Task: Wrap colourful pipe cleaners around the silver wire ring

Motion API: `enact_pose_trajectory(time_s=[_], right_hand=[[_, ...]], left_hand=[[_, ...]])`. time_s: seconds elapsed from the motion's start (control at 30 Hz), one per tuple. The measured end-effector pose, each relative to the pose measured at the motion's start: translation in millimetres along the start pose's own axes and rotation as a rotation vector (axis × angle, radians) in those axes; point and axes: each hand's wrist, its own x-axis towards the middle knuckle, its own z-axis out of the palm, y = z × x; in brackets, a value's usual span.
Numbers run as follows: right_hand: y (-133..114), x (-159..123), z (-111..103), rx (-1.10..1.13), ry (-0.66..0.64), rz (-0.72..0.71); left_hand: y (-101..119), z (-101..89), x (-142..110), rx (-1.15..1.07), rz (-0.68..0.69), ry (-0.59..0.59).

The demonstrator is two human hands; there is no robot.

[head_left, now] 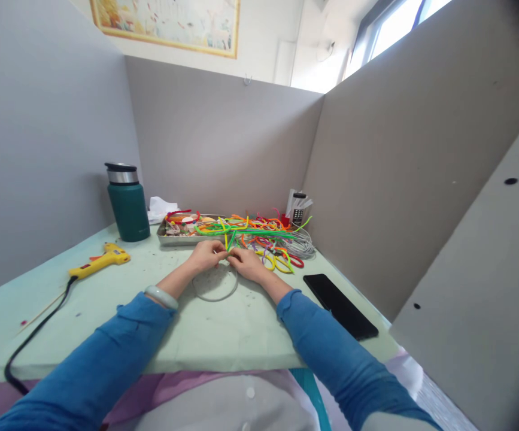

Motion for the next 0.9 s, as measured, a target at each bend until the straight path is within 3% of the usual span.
enact_pose_trajectory(time_s=[0.33,0.9], right_hand=[[1.9,-0.1,2.0,-0.031,-0.02,-0.033],[-0.7,-0.2,1.1,-0.051,-0.03,-0.008]], left_hand=[[-7.1,4.2,3.0,0.013,0.001,0.03],[-0.6,1.2,1.2,0.058,-0.016,-0.001]])
